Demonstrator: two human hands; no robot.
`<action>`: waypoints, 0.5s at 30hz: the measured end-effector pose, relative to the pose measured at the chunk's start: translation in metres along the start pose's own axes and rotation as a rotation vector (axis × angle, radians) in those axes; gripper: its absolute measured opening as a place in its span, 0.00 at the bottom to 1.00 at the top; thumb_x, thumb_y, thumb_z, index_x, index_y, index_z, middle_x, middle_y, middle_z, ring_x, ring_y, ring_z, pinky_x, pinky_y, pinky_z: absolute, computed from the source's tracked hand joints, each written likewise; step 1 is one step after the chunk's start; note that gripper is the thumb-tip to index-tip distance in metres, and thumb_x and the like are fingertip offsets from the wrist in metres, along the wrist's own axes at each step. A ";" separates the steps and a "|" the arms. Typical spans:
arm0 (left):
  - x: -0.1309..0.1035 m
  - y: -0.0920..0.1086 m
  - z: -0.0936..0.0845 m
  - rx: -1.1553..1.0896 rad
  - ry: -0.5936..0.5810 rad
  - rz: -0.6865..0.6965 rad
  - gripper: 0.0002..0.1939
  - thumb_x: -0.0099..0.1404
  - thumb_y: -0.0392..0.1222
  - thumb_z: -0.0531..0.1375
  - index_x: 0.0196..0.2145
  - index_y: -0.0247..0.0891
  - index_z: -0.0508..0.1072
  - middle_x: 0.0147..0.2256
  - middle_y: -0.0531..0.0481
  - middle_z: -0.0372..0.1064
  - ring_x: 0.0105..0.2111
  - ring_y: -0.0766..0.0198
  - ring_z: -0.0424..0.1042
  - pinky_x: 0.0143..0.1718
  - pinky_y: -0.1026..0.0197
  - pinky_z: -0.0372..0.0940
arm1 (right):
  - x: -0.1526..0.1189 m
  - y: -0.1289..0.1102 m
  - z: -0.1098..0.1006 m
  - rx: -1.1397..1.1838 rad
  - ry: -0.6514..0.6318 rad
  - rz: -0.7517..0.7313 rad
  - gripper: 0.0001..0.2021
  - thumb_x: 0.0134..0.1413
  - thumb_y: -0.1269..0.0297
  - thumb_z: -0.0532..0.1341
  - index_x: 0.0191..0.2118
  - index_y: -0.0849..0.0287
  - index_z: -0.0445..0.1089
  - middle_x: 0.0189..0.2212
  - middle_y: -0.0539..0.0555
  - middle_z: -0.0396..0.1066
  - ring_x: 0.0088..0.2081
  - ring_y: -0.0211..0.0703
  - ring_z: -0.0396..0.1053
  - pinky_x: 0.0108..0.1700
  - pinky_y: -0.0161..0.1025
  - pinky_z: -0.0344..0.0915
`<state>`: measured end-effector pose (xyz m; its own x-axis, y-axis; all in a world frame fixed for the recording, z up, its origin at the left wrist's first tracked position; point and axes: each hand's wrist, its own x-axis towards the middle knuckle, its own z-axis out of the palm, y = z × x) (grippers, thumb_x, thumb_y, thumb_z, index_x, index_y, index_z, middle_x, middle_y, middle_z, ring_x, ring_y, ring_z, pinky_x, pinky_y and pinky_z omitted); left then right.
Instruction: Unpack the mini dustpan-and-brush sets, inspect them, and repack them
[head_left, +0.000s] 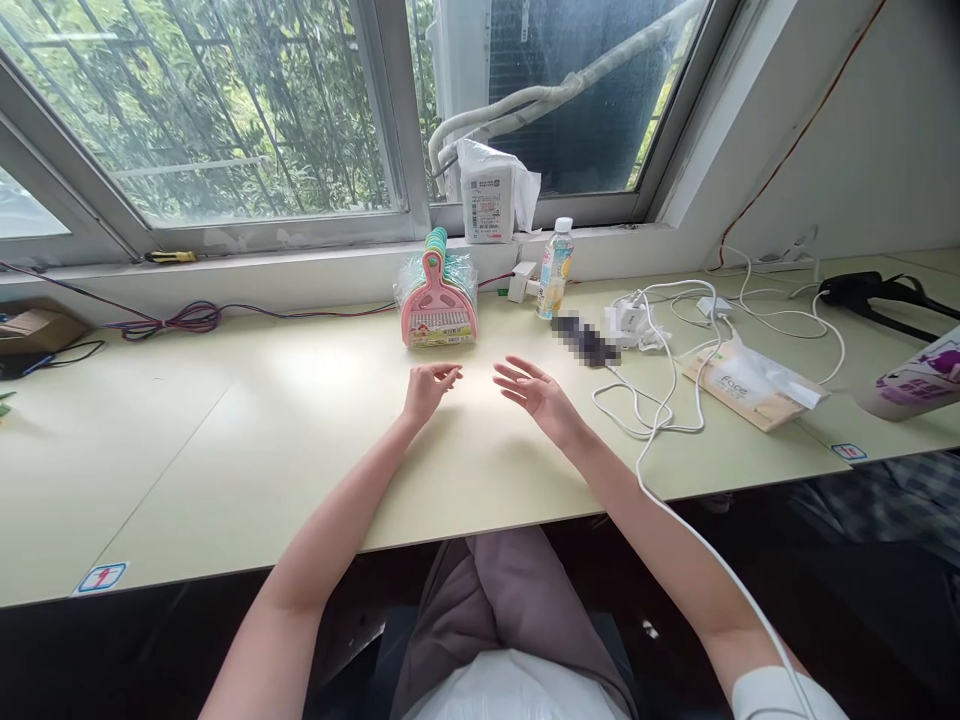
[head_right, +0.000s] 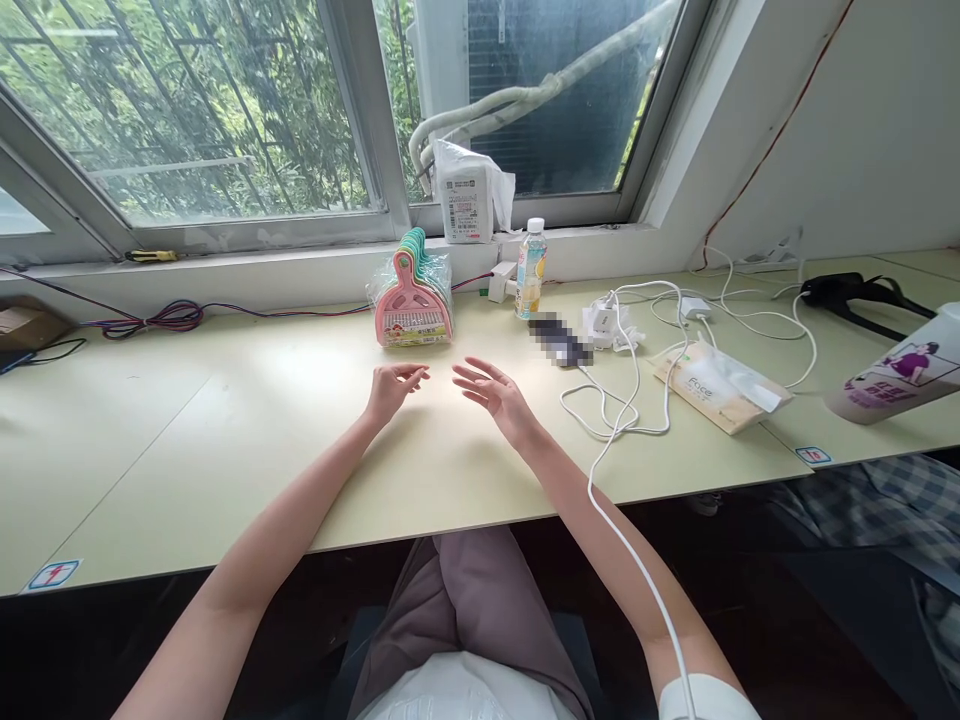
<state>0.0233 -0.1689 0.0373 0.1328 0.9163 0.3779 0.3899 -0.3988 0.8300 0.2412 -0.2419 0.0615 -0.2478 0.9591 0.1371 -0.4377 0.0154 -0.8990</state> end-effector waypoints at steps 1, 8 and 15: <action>0.000 0.000 0.001 -0.005 -0.006 0.000 0.13 0.60 0.45 0.59 0.36 0.34 0.79 0.30 0.46 0.77 0.22 0.68 0.70 0.26 0.64 0.69 | 0.000 0.000 0.000 -0.002 0.001 0.002 0.19 0.50 0.64 0.60 0.50 0.49 0.69 0.52 0.51 0.71 0.53 0.47 0.69 0.57 0.46 0.60; -0.008 0.020 0.007 -0.121 -0.072 0.047 0.15 0.58 0.50 0.63 0.33 0.34 0.79 0.28 0.46 0.76 0.22 0.67 0.70 0.27 0.64 0.69 | -0.001 0.000 0.002 -0.138 0.018 -0.025 0.19 0.49 0.64 0.59 0.50 0.51 0.68 0.50 0.53 0.72 0.51 0.47 0.70 0.55 0.46 0.60; -0.013 0.023 0.015 -0.059 -0.188 0.131 0.17 0.64 0.52 0.57 0.37 0.37 0.79 0.30 0.48 0.76 0.23 0.68 0.70 0.28 0.65 0.67 | -0.001 0.002 0.008 -0.300 0.021 -0.026 0.17 0.49 0.67 0.57 0.47 0.53 0.69 0.49 0.54 0.73 0.51 0.46 0.70 0.54 0.48 0.59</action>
<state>0.0439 -0.1894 0.0455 0.3488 0.8448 0.4057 0.3045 -0.5115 0.8035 0.2332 -0.2453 0.0626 -0.2203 0.9629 0.1558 -0.1684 0.1197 -0.9784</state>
